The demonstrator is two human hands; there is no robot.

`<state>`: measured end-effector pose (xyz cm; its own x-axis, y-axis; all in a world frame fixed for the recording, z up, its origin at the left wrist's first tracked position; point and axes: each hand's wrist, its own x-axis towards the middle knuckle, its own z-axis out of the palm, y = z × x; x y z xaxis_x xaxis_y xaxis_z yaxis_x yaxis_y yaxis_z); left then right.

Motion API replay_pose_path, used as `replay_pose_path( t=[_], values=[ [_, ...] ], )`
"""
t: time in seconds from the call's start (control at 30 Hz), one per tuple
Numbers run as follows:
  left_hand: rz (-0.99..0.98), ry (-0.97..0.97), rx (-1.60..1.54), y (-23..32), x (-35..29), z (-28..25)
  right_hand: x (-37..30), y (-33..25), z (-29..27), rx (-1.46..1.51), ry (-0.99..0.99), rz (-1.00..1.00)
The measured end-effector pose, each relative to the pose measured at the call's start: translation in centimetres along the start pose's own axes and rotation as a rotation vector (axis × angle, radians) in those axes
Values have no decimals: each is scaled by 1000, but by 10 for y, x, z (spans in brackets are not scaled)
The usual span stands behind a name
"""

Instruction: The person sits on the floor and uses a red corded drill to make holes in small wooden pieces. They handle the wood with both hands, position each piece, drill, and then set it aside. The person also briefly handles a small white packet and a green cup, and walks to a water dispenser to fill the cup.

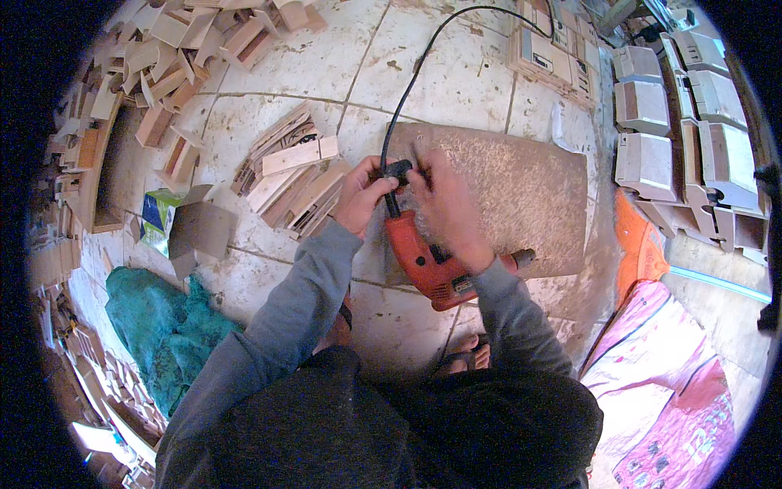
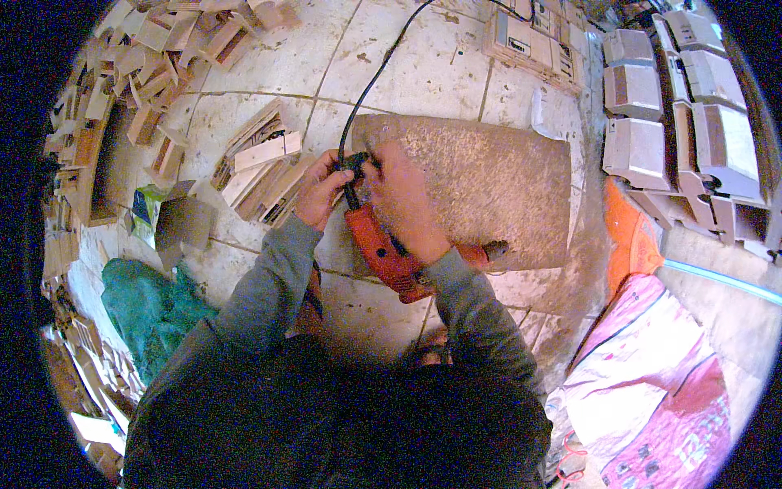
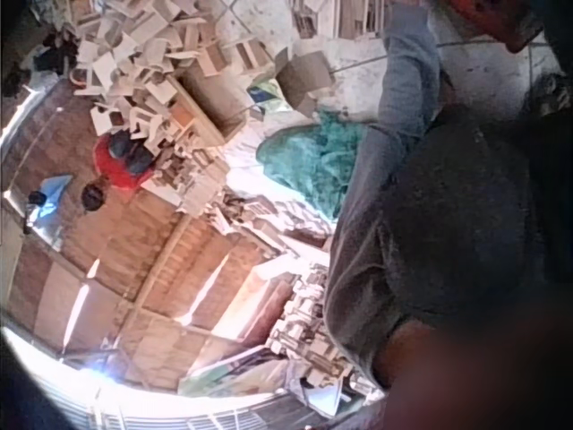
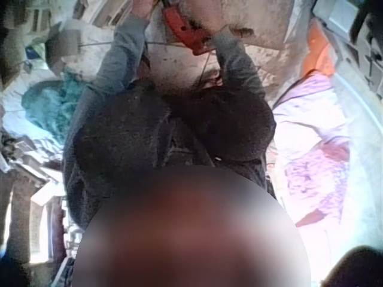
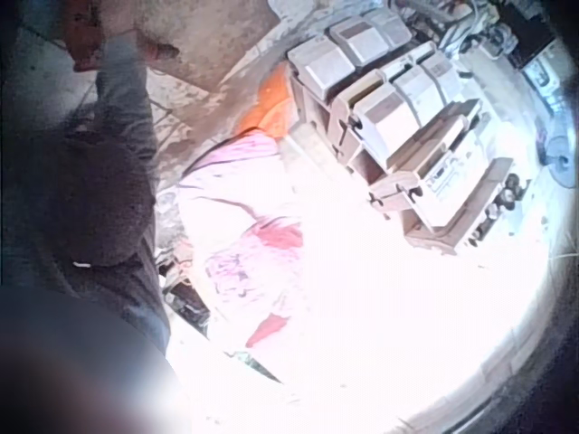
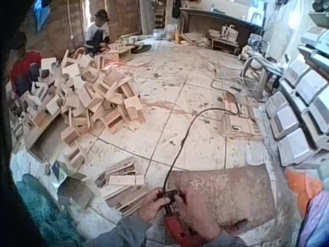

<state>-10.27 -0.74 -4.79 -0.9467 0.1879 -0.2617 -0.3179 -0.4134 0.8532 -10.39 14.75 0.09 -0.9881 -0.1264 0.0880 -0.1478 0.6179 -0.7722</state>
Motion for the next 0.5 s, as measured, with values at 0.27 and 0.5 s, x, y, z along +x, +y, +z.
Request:
replay_pose_path(
  t=[0.27, 0.5],
  values=[
    [164, 65, 296, 0, 5, 5, -1, -8, 18, -159, -20, 53],
    [117, 18, 184, 2, 4, 8, -3, -4, 22, -48, 47, -2]
  ],
)
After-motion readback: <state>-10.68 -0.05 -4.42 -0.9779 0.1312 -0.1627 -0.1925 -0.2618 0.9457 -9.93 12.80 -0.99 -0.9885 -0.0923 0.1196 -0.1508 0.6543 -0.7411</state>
